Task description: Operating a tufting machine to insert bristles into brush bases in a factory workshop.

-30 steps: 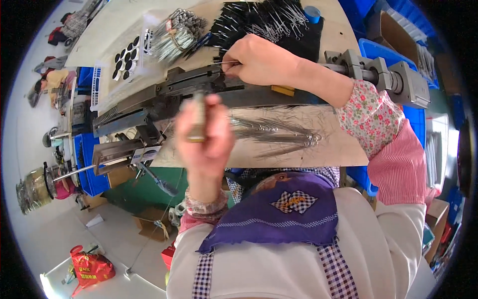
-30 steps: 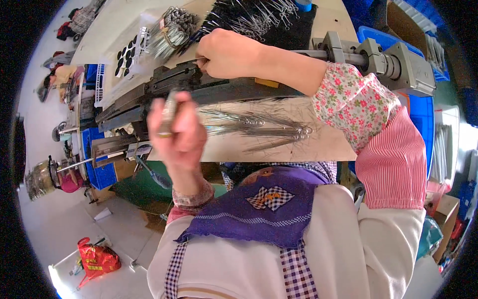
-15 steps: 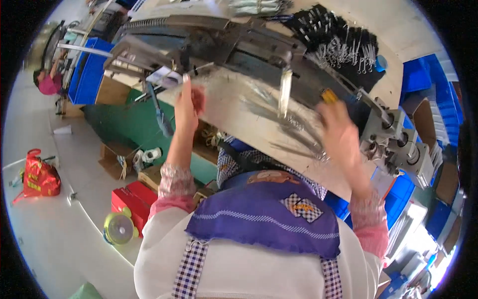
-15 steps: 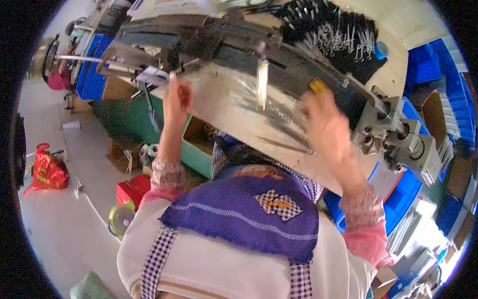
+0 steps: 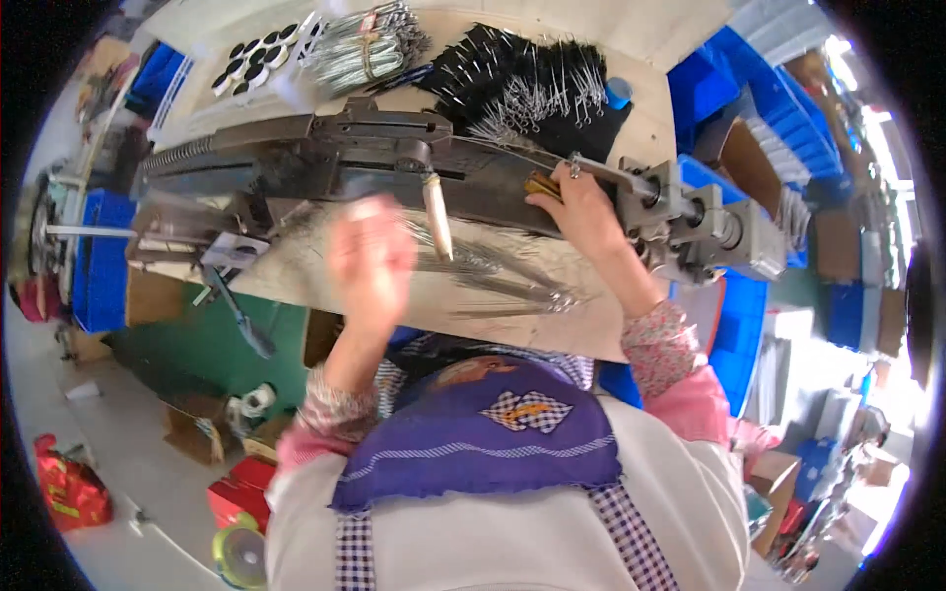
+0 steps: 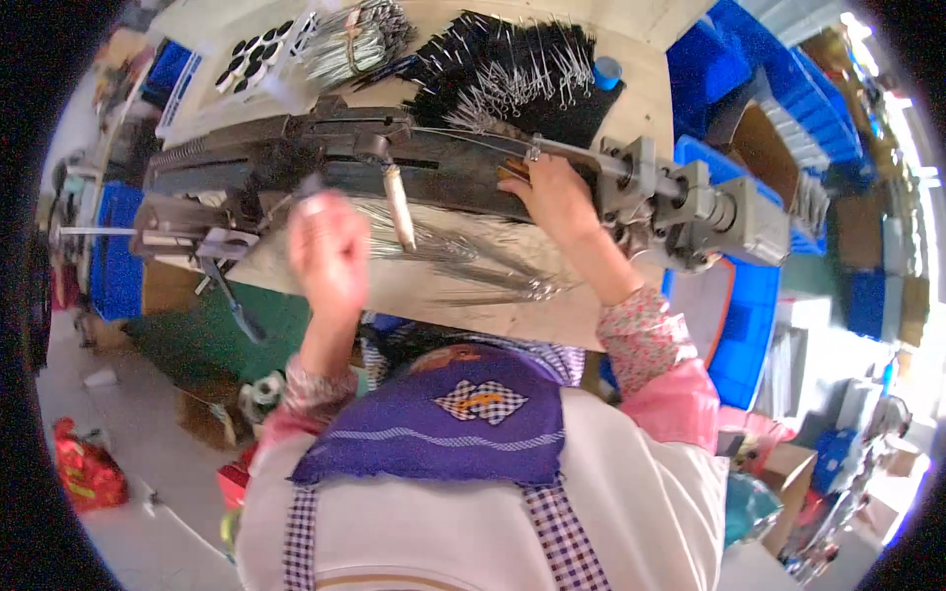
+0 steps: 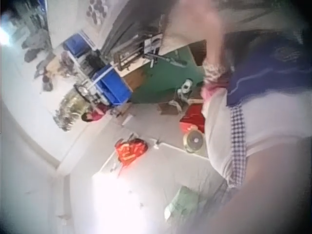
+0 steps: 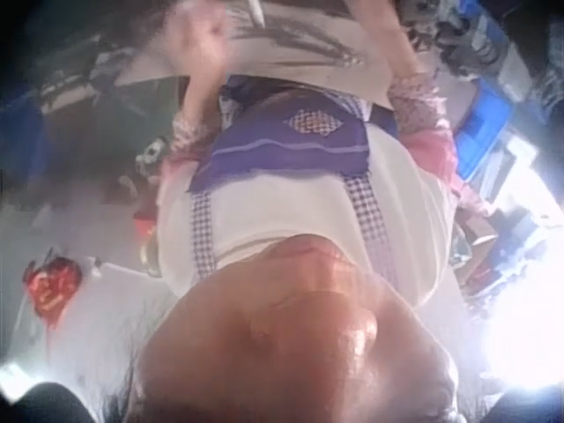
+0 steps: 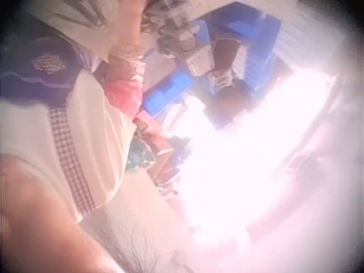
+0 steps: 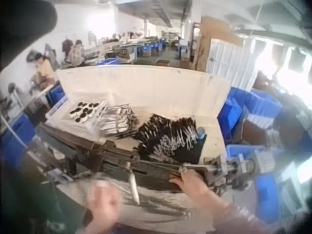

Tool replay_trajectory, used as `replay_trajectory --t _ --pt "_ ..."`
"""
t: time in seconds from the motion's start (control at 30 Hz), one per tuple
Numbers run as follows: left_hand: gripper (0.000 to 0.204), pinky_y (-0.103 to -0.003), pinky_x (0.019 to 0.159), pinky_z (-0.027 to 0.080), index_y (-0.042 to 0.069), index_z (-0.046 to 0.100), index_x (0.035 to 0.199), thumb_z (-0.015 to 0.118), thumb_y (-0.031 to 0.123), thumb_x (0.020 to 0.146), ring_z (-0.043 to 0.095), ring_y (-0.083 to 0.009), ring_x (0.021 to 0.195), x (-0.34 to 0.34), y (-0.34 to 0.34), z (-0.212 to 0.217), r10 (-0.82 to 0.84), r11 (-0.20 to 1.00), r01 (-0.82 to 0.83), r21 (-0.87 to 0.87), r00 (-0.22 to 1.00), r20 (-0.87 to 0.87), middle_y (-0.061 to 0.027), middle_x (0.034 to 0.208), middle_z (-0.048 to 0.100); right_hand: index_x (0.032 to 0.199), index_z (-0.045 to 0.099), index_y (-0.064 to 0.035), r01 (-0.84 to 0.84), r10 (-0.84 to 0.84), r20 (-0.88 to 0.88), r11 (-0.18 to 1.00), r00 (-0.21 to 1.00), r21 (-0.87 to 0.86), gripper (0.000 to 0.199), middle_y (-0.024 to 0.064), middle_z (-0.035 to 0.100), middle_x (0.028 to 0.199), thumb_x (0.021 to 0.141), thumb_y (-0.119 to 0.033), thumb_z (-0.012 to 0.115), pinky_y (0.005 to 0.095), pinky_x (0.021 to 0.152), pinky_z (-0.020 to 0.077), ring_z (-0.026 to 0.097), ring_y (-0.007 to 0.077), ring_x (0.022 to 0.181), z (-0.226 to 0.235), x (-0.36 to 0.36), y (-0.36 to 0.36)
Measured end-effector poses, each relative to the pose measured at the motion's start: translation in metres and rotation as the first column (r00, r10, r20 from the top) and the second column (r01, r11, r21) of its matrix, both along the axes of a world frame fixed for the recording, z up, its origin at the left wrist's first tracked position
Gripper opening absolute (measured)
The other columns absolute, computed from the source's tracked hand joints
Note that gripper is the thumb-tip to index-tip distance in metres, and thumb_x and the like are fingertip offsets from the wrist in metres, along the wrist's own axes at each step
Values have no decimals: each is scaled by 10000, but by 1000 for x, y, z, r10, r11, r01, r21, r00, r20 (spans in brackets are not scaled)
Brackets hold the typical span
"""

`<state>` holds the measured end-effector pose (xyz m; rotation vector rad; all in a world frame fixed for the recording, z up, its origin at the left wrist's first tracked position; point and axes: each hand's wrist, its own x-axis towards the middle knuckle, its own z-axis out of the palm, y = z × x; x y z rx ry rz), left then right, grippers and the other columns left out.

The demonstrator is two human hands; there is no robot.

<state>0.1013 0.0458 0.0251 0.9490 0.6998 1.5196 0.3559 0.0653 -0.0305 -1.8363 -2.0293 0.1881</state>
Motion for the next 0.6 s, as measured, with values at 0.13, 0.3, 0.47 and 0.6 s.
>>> replay_trajectory --t 0.13,0.3,0.47,0.6 --pt "235 -217 371 205 71 511 858 450 251 998 304 -52 415 78 20 40 -812 493 779 -387 572 117 51 573 330 987 545 1 -176 1 -609 958 793 -228 262 193 614 808 875 -227 612 436 668 520 619 375 777 -47 27 2" --pt "241 -215 386 218 96 512 843 461 274 998 309 -38 425 80 44 5 -525 671 544 -503 828 195 76 603 362 873 493 -29 -246 245 43 969 969 16 158 173 605 806 785 -74 616 419 609 496 623 341 723 45 -6 -69" --pt "245 -220 408 207 89 537 864 488 292 994 284 -43 446 82 37 8 -349 806 317 -500 937 30 68 600 366 886 552 -35 -320 326 -51 942 944 104 82 179 584 770 812 -49 583 407 625 503 624 325 741 120 17 -45" --pt "243 -216 440 232 74 578 856 506 266 985 288 -48 471 81 37 7 -381 822 338 -457 925 -1 60 568 384 979 605 -39 -287 292 3 937 956 202 162 187 643 872 824 -59 565 440 691 505 628 377 837 113 15 52"
